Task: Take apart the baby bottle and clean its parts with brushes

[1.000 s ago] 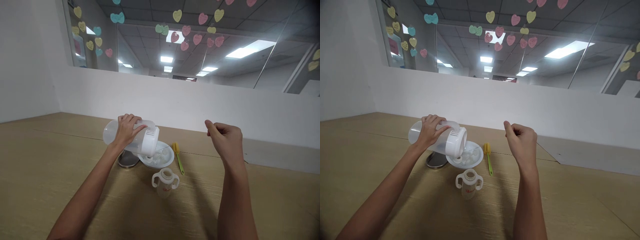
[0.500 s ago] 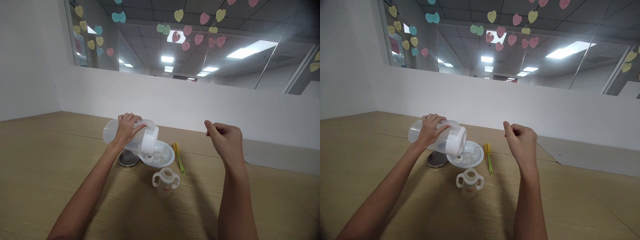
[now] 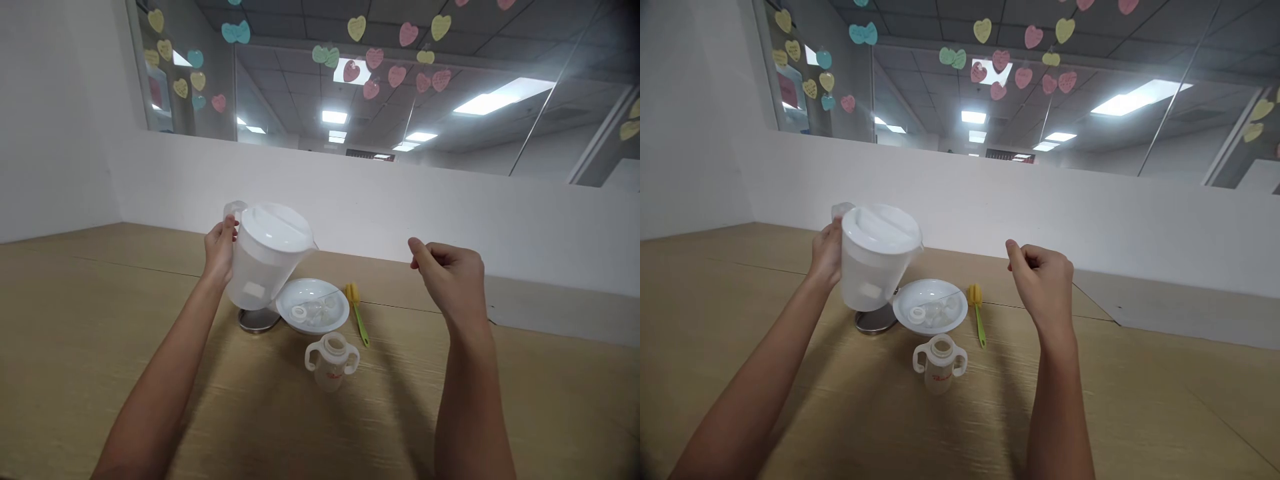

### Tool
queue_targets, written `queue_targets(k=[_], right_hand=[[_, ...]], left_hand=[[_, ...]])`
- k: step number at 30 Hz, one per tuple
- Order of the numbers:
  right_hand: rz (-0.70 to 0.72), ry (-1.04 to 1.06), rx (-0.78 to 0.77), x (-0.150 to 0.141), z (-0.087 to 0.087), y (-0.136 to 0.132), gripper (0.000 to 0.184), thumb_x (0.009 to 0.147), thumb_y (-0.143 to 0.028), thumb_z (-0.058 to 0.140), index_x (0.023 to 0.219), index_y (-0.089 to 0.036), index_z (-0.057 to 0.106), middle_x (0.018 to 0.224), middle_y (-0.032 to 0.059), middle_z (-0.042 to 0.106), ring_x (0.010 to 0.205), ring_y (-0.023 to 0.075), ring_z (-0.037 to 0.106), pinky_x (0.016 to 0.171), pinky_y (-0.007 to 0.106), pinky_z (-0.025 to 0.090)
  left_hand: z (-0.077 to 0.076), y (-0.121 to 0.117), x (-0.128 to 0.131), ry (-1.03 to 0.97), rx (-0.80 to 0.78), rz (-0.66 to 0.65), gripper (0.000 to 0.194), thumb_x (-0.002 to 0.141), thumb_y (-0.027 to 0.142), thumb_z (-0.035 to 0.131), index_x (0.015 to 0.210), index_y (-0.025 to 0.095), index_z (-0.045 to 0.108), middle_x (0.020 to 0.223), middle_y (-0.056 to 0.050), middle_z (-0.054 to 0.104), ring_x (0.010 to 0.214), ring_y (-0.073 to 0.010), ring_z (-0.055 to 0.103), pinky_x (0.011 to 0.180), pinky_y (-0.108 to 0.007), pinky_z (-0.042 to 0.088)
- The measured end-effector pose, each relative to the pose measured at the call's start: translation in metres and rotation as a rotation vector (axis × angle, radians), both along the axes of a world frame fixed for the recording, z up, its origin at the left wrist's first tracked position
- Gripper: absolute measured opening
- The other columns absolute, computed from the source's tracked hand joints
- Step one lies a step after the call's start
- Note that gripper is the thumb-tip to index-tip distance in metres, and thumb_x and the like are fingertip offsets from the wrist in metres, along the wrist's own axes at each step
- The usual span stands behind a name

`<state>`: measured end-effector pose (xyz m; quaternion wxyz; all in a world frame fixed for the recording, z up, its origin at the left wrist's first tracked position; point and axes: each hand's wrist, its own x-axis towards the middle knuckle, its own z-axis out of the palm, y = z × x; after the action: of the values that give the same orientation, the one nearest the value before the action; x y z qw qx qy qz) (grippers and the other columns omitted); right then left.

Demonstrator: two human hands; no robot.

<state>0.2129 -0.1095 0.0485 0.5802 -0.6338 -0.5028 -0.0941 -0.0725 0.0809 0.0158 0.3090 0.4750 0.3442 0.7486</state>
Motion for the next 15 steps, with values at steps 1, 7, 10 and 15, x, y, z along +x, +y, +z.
queue_targets(k=[1, 7, 10, 15], right_hand=[[-0.001, -0.002, 0.002, 0.000, 0.000, 0.000, 0.040, 0.076, -0.041, 0.053, 0.045, -0.017, 0.045, 0.043, -0.0052, 0.021, 0.043, 0.0072, 0.022, 0.044, 0.024, 0.020], [0.006, 0.000, 0.013, 0.002, 0.000, -0.002, 0.040, 0.077, -0.041, 0.053, 0.046, -0.017, 0.046, 0.044, -0.0050, 0.024, 0.043, 0.0072, 0.023, 0.044, 0.024, 0.022], [0.003, 0.009, 0.016, 0.003, 0.000, -0.002, 0.039, 0.077, -0.040, 0.052, 0.046, -0.017, 0.047, 0.044, -0.0047, 0.026, 0.043, 0.0073, 0.025, 0.044, 0.024, 0.023], [0.015, 0.019, 0.014, 0.002, 0.001, -0.003, 0.038, 0.076, -0.039, 0.052, 0.046, -0.017, 0.047, 0.043, -0.0044, 0.028, 0.043, 0.0077, 0.027, 0.044, 0.024, 0.023]], left_hand=[[0.001, -0.001, 0.000, -0.066, -0.047, -0.055, 0.045, 0.067, 0.059, 0.059, 0.077, 0.015, 0.059, 0.065, 0.000, 0.053, 0.059, -0.0123, 0.048, 0.055, -0.024, 0.040], [0.014, -0.021, 0.004, 0.040, -0.014, -0.137, 0.039, 0.068, 0.053, 0.061, 0.075, 0.015, 0.061, 0.063, 0.000, 0.053, 0.057, -0.0119, 0.048, 0.052, -0.023, 0.039], [0.023, -0.039, 0.010, 0.299, 0.133, -0.088, 0.037, 0.071, 0.052, 0.058, 0.074, 0.016, 0.062, 0.067, 0.000, 0.055, 0.064, -0.0127, 0.050, 0.059, -0.022, 0.040], [0.025, -0.057, 0.026, 0.620, 0.255, -0.073, 0.032, 0.075, 0.048, 0.056, 0.083, 0.018, 0.063, 0.086, -0.003, 0.063, 0.082, -0.0174, 0.054, 0.075, -0.027, 0.040]])
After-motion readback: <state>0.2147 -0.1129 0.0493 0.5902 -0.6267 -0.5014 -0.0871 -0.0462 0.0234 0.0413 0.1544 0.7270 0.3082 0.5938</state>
